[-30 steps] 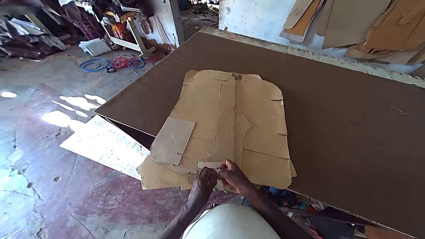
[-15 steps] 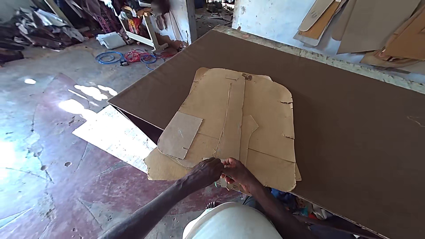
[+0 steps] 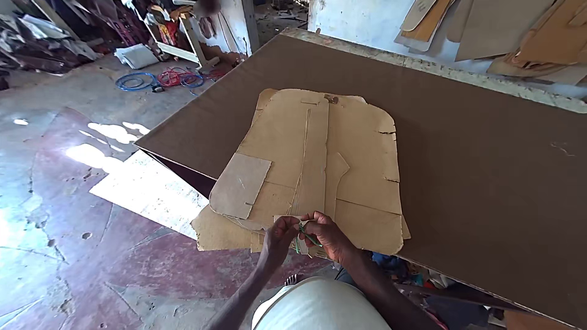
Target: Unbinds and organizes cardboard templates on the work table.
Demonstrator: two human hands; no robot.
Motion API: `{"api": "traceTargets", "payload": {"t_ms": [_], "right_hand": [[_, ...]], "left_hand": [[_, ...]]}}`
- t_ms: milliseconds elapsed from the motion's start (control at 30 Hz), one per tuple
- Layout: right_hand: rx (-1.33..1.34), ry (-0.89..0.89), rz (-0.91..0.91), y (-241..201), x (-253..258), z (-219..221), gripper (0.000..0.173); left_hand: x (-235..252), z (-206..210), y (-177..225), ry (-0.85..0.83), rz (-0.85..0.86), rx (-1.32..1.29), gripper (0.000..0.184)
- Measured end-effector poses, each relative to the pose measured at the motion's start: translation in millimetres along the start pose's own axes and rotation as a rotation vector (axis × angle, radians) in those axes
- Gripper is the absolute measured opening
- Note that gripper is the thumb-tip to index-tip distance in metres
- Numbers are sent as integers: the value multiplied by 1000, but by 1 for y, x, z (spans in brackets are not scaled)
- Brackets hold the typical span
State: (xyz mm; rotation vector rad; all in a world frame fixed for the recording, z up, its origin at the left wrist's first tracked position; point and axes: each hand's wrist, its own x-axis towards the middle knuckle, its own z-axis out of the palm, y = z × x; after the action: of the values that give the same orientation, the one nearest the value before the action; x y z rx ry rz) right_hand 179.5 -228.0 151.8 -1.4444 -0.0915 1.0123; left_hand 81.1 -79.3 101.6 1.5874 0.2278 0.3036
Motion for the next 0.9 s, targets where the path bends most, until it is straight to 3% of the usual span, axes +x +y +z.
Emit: {"api": "traceTargets", "payload": {"t_ms": [67, 167, 267, 367, 500, 567, 633, 700, 800, 900], "right_hand": [[11, 7, -10, 1, -2, 0, 28], [-12, -7, -56, 1, -3, 2, 31], [-34, -15, -80, -3, -2, 3, 31], [-36, -13, -57, -13, -4, 3, 29], [-23, -31, -39, -14, -4, 7, 17], [-36, -31, -49, -15, -3, 8, 17], [-37, -18, -80, -11, -1, 7, 18], [-33, -10, -107, -7, -1, 5, 19], [-58, -22, -132, -4, -3, 6, 24], [-95, -33, -142, -6, -5, 5, 25]], "left_hand": [[9, -17, 9, -170, 177, 309, 34], [26, -35, 28, -342, 453, 683, 20], [31, -34, 37, -358, 557, 783, 16], [23, -21, 31, -152, 440, 592, 17], [12, 8, 22, 138, 112, 152, 16], [9, 22, 19, 232, -33, -166, 17], [7, 27, 18, 245, -103, -307, 16], [9, 19, 19, 168, -46, -138, 17], [14, -8, 32, -49, 239, 418, 27], [27, -27, 47, -259, 462, 726, 18]]}}
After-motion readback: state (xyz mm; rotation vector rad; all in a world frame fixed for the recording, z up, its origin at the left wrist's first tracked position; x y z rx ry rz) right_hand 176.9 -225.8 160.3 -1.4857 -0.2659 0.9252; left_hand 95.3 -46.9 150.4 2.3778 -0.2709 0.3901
